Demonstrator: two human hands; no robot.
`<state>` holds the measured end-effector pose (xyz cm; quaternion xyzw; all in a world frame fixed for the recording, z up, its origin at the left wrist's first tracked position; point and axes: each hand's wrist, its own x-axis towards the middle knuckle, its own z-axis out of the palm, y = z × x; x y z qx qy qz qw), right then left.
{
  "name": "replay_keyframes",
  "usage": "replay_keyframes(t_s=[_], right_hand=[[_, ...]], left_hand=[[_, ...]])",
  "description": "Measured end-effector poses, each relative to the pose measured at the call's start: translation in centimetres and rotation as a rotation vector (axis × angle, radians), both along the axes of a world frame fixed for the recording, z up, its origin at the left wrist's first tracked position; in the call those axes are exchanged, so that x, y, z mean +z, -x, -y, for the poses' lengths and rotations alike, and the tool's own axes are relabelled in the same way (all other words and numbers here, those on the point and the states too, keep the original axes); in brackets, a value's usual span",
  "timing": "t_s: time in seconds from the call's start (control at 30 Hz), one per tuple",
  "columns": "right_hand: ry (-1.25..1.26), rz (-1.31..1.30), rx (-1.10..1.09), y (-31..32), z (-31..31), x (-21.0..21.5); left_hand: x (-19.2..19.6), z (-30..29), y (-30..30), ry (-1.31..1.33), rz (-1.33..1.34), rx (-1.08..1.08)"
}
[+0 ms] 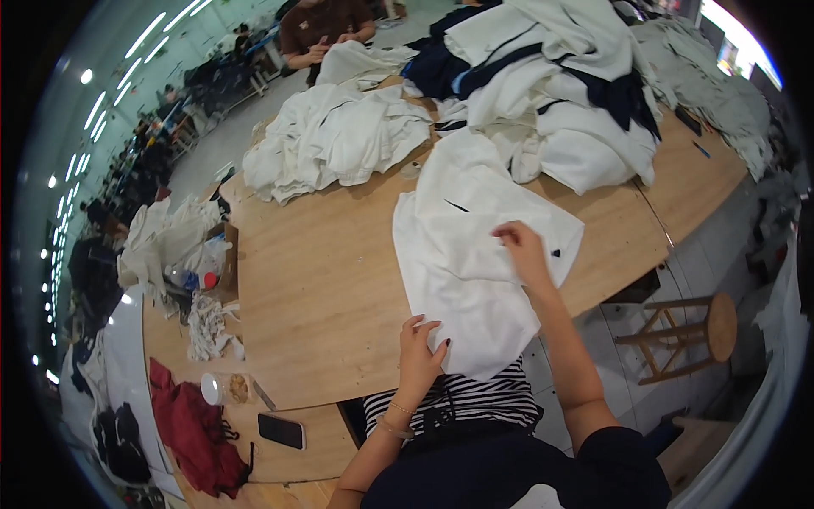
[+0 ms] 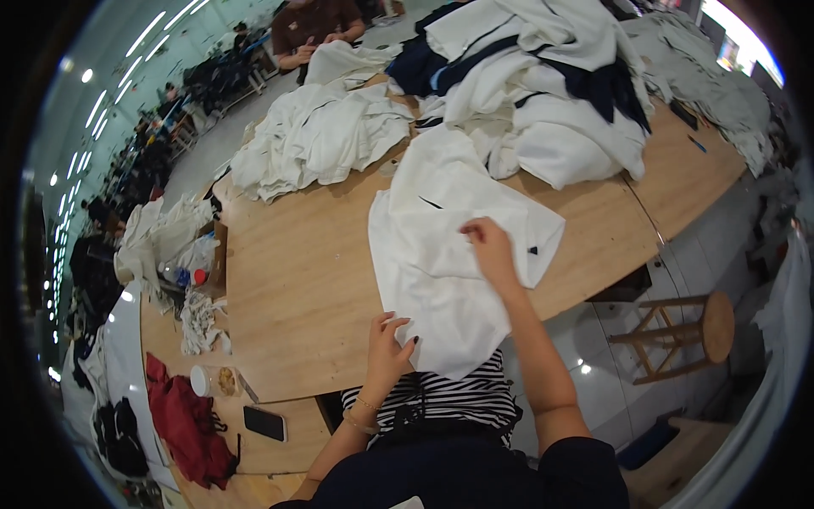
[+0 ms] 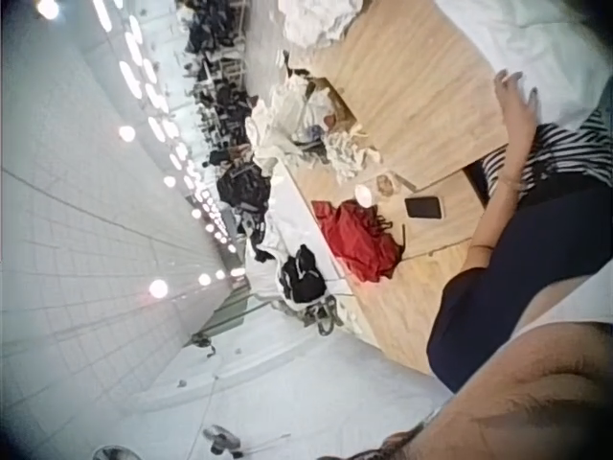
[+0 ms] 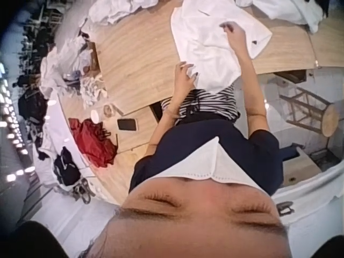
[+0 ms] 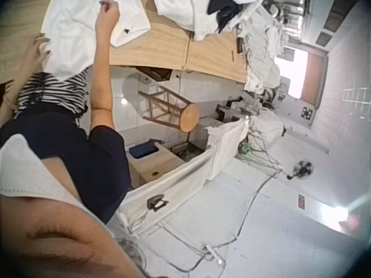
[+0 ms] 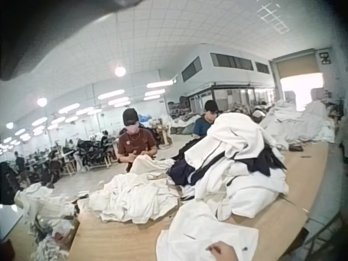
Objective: The recorder uses thread snips to trim excess threads from white athletic shorts on a factory work table.
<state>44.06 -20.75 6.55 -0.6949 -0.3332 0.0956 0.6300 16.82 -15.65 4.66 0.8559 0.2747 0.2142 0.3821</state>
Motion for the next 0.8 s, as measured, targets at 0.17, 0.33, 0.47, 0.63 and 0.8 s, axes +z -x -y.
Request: replay_keyframes(t_s=[0.17, 0.33, 0.47, 0.63, 0.8], right_hand=[[0.256, 0.349, -0.211, 5.3, -8.2, -0.4], [0.640, 0.450, -0.100, 4.1, -12.7, 1.1], [0.332, 0.465, -0.175, 2.0, -15.3, 7.5], [-0.206, 0.216, 0.041, 0.7, -13.3, 18.7], [0.024, 0.312, 0.267, 9.0, -1.5, 17.5]], left_hand=[[-3.9, -0.7, 0.9, 0.422, 0.197, 0.244], [-1.4, -2.8, -0.8, 0.957, 0.153, 0.165], [0.3, -5.5, -1.6, 1.328, 0.448, 0.117], [11.1, -7.9, 7.9, 0.797, 0.859, 0.247], [14.4, -3.0, 14.7, 0.433, 0.377, 0.298]])
